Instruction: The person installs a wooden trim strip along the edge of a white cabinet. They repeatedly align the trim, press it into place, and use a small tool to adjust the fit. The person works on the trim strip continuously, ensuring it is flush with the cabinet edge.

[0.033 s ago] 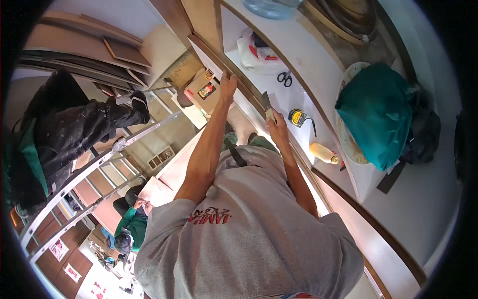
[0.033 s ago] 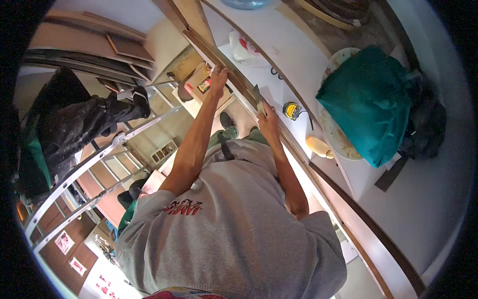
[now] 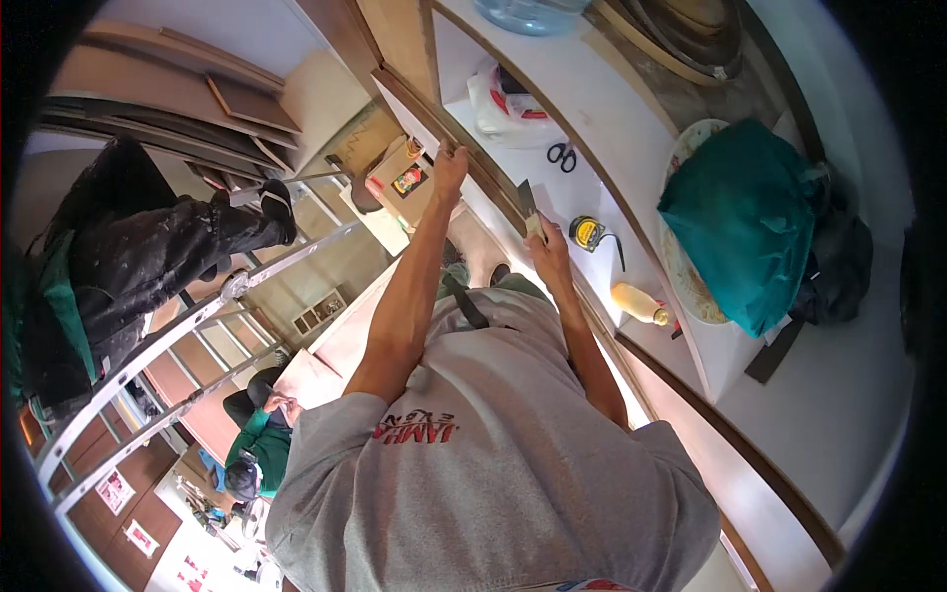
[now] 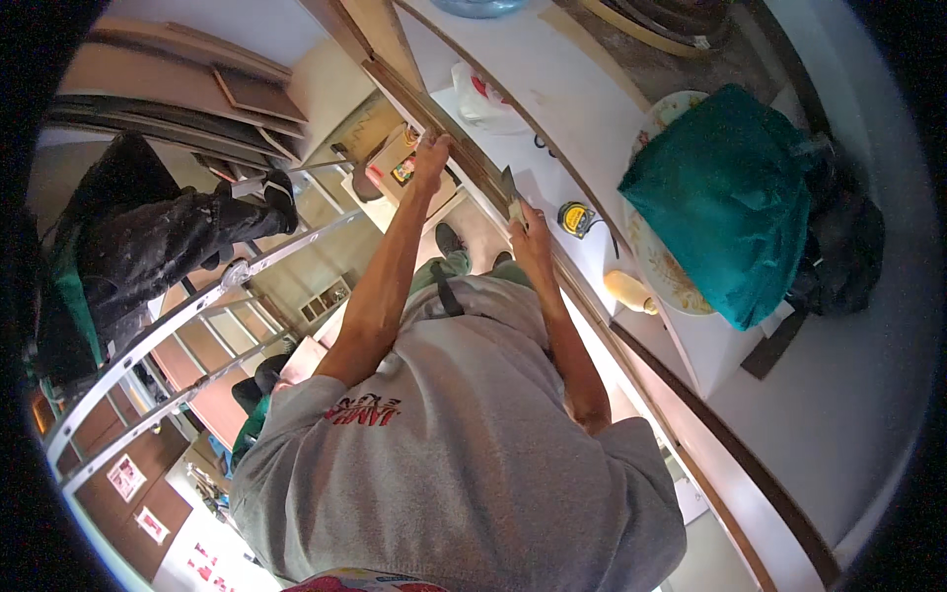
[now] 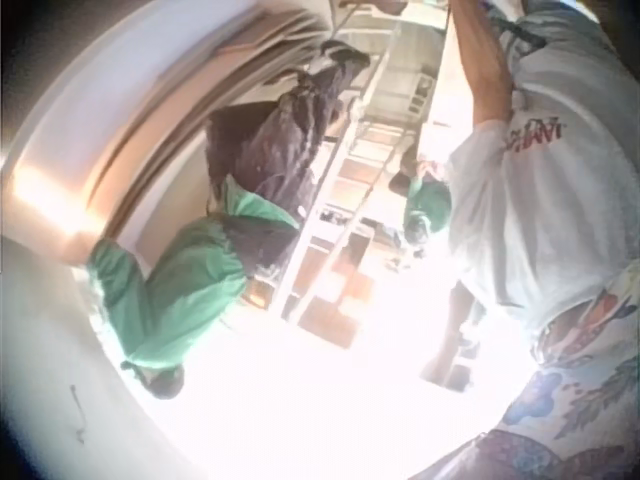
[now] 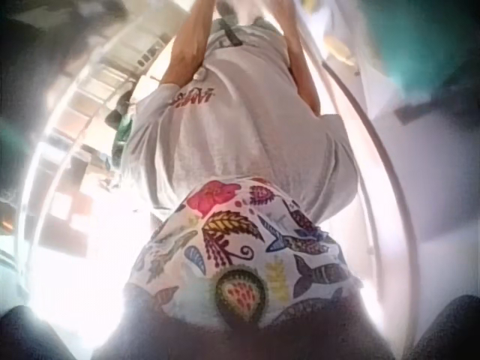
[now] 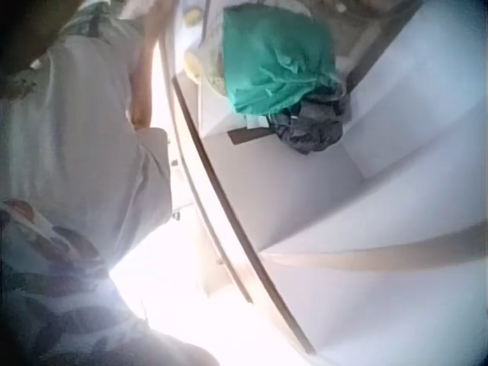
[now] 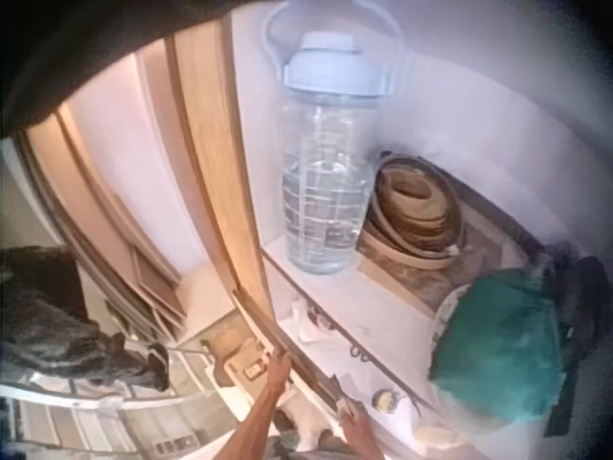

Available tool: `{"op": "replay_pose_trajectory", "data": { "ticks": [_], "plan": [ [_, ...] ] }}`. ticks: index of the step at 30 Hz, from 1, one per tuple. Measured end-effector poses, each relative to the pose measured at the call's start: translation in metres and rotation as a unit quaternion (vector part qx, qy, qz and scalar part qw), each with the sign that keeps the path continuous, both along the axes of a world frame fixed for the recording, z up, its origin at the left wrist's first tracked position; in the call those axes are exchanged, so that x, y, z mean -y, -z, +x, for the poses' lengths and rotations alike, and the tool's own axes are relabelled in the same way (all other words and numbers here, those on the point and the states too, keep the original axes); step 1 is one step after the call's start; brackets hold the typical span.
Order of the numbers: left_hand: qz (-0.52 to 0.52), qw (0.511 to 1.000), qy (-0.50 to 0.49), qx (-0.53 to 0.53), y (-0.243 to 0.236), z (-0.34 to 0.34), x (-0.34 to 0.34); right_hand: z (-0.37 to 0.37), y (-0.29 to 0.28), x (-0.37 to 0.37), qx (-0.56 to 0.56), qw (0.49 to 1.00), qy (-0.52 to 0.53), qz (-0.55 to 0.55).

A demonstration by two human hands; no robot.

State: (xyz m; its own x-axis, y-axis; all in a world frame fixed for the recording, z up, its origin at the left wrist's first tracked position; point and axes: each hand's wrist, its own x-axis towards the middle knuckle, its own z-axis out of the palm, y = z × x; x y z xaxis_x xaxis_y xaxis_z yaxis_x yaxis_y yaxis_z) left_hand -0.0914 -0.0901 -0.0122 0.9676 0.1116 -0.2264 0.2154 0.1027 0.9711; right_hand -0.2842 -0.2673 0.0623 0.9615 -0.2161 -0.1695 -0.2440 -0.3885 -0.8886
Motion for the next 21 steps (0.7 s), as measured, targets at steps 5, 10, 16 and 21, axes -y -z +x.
{"op": "replay_pose_trajectory", "data": {
  "ticks": [5,10,16,21],
  "plan": [
    [0.035,0.995,0.068,-0.057,-0.003,-0.013,0.002,-0.019,-0.01,0.036,-0.048,0.997,0.001,0.052],
    [0.461,0.865,0.148,0.13,0.014,-0.06,0.019,-0.06,-0.037,0.071,-0.091,0.991,0.01,0.095],
    [0.67,0.579,0.387,0.257,-0.021,-0.054,0.003,-0.087,-0.052,0.099,-0.056,0.992,0.002,0.113],
    [0.667,0.521,0.447,0.291,-0.035,-0.041,0.006,-0.089,-0.051,0.107,-0.074,0.951,0.032,0.298]
  ]
}}
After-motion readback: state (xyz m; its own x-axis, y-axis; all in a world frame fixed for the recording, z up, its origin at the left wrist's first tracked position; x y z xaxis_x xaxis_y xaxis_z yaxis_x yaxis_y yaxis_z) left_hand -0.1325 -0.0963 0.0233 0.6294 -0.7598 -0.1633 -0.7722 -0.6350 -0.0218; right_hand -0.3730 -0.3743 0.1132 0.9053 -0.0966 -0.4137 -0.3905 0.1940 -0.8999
